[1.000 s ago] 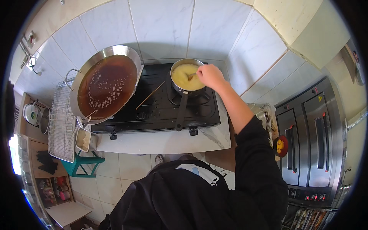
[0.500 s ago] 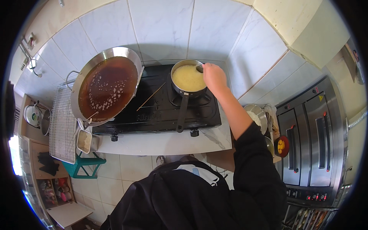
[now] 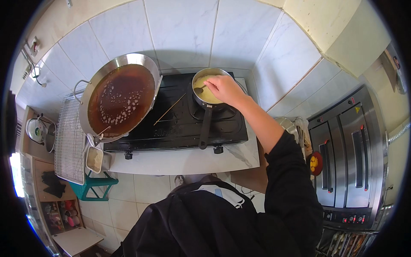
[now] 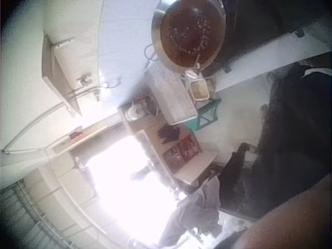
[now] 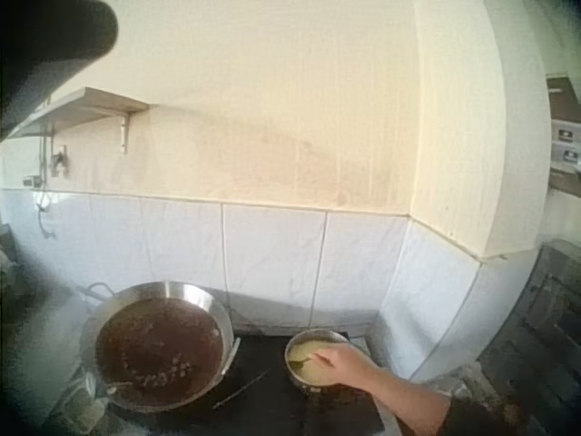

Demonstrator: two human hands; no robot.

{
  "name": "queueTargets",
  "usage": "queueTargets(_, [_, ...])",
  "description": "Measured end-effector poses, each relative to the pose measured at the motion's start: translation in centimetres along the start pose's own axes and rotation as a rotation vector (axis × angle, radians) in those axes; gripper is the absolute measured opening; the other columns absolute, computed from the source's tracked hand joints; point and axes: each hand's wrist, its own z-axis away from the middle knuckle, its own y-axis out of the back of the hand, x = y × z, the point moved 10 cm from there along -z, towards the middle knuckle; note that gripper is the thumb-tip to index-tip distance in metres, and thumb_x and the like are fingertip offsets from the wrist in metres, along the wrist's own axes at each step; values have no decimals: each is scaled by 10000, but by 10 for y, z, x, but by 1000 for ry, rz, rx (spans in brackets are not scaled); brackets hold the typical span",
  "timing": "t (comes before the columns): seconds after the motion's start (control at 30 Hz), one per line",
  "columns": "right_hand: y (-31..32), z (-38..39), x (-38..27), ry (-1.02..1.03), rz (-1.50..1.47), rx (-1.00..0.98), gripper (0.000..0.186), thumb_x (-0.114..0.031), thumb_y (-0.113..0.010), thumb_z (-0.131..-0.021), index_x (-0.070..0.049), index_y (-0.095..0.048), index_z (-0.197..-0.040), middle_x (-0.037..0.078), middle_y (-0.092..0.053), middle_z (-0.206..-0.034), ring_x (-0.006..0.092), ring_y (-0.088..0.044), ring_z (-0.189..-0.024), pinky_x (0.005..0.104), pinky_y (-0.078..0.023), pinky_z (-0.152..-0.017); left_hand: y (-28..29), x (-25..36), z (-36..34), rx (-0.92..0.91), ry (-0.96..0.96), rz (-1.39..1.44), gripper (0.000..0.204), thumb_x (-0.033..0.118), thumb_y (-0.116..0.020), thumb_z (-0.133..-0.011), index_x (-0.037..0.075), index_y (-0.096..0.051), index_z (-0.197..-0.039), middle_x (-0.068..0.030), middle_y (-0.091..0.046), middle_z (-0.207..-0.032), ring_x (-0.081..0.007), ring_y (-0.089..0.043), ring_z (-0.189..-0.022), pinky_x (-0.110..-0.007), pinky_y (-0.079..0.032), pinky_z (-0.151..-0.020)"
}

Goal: The person takes a container of flour from a shelf, uses a spoon to measure it into a bowl on a scale, and then stirs a liquid mixture in a saucepan on a stove. The person also retrieves a can of condensed milk from a shelf and pours it into a bowl of flour.

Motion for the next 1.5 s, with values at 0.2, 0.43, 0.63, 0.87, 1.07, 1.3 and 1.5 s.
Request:
queueTargets(0.2, [8,-6,45,-189,132,103,296,-200,-533,-881,18,-530,-680,193,-544,-616,373,-532,-572,427,-415,-536,41,218,25,-258,-194,145,338,263,-561,-864,-63,-628,-923,-114,-656,-781,-164,-623,-666,-297,-499,-624])
queueTargets(0.43, [31,-9,60,-287,264,217,295,-192,-517,-876,4,-543,-657,199,-560,-610,392,-544,-578,467,-432,-544,9,458,121,-682,-682,336,370,269,-473,-954,-17,-515,-1185,-83,-633,-928,-136,-597,-765,-243,-472,-698])
queueTargets(0.63, [40,-8,83,-355,478,185,268,-166,-508,-861,5,-560,-661,215,-563,-598,397,-562,-592,477,-463,-576,-21,554,151,-702,-589,694,470,220,-444,-967,-2,-295,-1353,-104,-616,-912,-172,-611,-764,-273,-496,-683])
queueTargets(0.87, [26,-19,75,-306,370,169,272,-165,-510,-866,14,-559,-667,226,-566,-617,407,-563,-609,482,-458,-583,-30,564,153,-710,-545,794,467,171,-479,-953,28,-333,-1372,2,-509,-695,-52,-461,-559,-189,-383,-467])
queueTargets(1.07, [4,-25,42,-94,173,50,253,-178,-517,-879,5,-565,-712,210,-583,-661,399,-565,-636,462,-450,-580,-28,567,152,-650,-516,780,436,139,-505,-940,64,-395,-1355,47,-467,-689,-21,-429,-566,-162,-357,-469])
queueTargets(1.3, [4,4,5,201,8,-153,156,-150,-545,-864,-18,-625,-848,156,-607,-724,332,-584,-671,402,-453,-605,-26,565,153,-616,-512,750,411,139,-511,-936,59,-430,-1331,60,-458,-688,-16,-437,-567,-152,-352,-468])
queueTargets(1.5, [14,25,9,107,-101,-278,133,-126,-555,-844,-21,-637,-844,153,-610,-713,328,-589,-656,402,-455,-597,-27,565,154,-589,-501,770,401,132,-520,-931,44,-444,-1315,46,-468,-670,-17,-425,-543,-156,-331,-445])
